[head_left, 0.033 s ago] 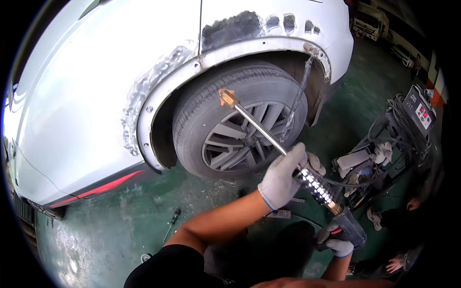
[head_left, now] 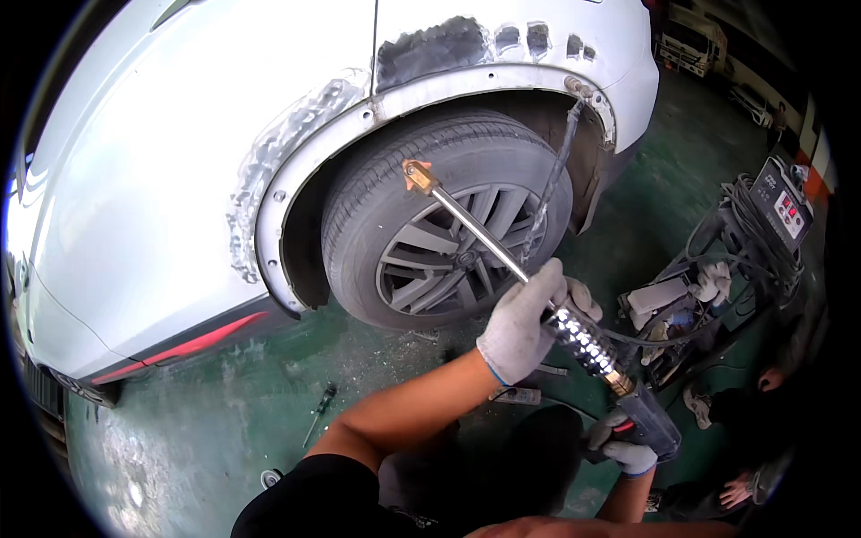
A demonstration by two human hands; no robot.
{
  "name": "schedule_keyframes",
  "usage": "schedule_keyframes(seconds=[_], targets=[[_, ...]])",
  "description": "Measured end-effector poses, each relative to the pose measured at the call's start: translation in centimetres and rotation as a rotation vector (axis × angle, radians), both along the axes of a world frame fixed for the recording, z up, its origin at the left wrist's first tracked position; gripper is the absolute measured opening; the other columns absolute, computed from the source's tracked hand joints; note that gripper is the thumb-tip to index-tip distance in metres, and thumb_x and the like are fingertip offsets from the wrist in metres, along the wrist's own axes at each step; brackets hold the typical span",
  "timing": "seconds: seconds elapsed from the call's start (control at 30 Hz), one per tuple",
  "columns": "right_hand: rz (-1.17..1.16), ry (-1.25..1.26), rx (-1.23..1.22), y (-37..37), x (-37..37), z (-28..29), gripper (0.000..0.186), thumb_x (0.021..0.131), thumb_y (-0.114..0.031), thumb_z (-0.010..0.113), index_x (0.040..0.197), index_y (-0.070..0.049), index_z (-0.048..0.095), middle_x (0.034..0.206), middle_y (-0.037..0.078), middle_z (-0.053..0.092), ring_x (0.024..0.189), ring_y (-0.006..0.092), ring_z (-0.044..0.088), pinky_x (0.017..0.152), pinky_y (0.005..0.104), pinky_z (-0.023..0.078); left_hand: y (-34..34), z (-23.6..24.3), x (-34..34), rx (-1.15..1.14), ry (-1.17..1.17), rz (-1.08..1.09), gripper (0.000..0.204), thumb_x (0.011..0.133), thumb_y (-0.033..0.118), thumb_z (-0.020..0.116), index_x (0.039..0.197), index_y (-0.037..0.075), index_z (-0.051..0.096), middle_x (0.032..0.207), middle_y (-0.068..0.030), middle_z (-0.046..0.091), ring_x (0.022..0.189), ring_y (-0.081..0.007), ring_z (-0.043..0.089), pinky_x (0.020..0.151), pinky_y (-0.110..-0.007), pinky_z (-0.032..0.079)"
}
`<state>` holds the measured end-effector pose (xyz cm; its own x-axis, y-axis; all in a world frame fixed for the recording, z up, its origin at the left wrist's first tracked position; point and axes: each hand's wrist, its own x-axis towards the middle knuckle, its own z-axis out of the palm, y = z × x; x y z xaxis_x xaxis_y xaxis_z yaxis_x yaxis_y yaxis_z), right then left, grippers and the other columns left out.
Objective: The person uses a spot welder to attach a puller stud to the rear bumper of a white car. They then use a hammer to tap the stud and the surrounding area. The person repeatedly uses the spot welder to heat and pull the stud, attempting to remove a dent from the bumper.
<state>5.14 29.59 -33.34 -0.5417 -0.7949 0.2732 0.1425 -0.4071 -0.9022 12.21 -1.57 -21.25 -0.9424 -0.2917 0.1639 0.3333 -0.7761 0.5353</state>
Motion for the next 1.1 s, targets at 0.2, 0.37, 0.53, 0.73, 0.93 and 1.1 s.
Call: schedule_keyframes(seconds=[0.2,0.37,0.53,0.73,0.93,1.1], targets=[[0.112,0.078,0.029,0.5,-1.3,2.5,0.04,0.085,-0.012,0.087,0.115,0.003,0.067,0.085,0.016,0.073,0.083,0.0314,0.073,0.09,0.0536,0.061,1.6,3.7,0.1,0.01,0.013,0.047,0.039,0.115,0.039,0.053,0.086,0.012,0.052,0.091,-0.011,0.067,0.094,-0.0321,0.07,0.094,-0.051,0.056],[0.066,0.133,0.06,-0.2,-1.0,5.9,0.044,0.085,-0.016,0.086,0.121,0.002,0.067,0.091,0.012,0.072,0.09,0.0279,0.07,0.096,0.0504,0.058,2.4,7.0,-1.0,0.012,0.065,0.13,0.04,0.113,0.039,0.057,0.083,0.013,0.051,0.083,-0.0099,0.064,0.086,-0.0309,0.068,0.09,-0.049,0.057],[0.01,0.147,0.153,0.0,-1.3,7.1,0.044,0.089,-0.017,0.084,0.125,-0.002,0.064,0.101,0.008,0.069,0.099,0.0244,0.066,0.104,0.0539,0.054,1.9,9.2,-1.7,0.059,0.024,0.209,0.038,0.11,0.038,0.061,0.082,0.015,0.05,0.079,-0.0089,0.064,0.077,-0.031,0.069,0.08,-0.049,0.059],[0.0,0.279,0.108,-2.3,-2.3,6.5,0.033,0.088,-0.018,0.084,0.111,-0.001,0.068,0.091,0.011,0.07,0.089,0.0259,0.068,0.097,0.0517,0.058,0.8,9.4,-1.6,0.067,0.03,0.277,0.037,0.108,0.036,0.062,0.08,0.015,0.049,0.076,-0.0103,0.065,0.071,-0.0307,0.069,0.073,-0.047,0.06],[-0.046,0.359,0.189,-4.5,-1.9,7.7,0.033,0.084,-0.029,0.086,0.093,-0.001,0.071,0.086,0.009,0.07,0.085,0.0251,0.069,0.094,0.0481,0.059,-0.3,9.1,-2.4,0.047,0.03,0.222,0.036,0.108,0.031,0.061,0.08,0.013,0.048,0.074,-0.0121,0.064,0.068,-0.0309,0.068,0.067,-0.044,0.059],[-0.137,0.304,0.187,-5.8,-1.0,8.1,0.032,0.084,-0.031,0.086,0.086,-0.002,0.071,0.085,0.009,0.07,0.085,0.0253,0.069,0.092,0.0471,0.059,-1.2,9.3,-3.2,0.034,0.037,0.172,0.037,0.11,0.033,0.061,0.081,0.013,0.049,0.075,-0.0115,0.065,0.069,-0.031,0.07,0.064,-0.045,0.059]])
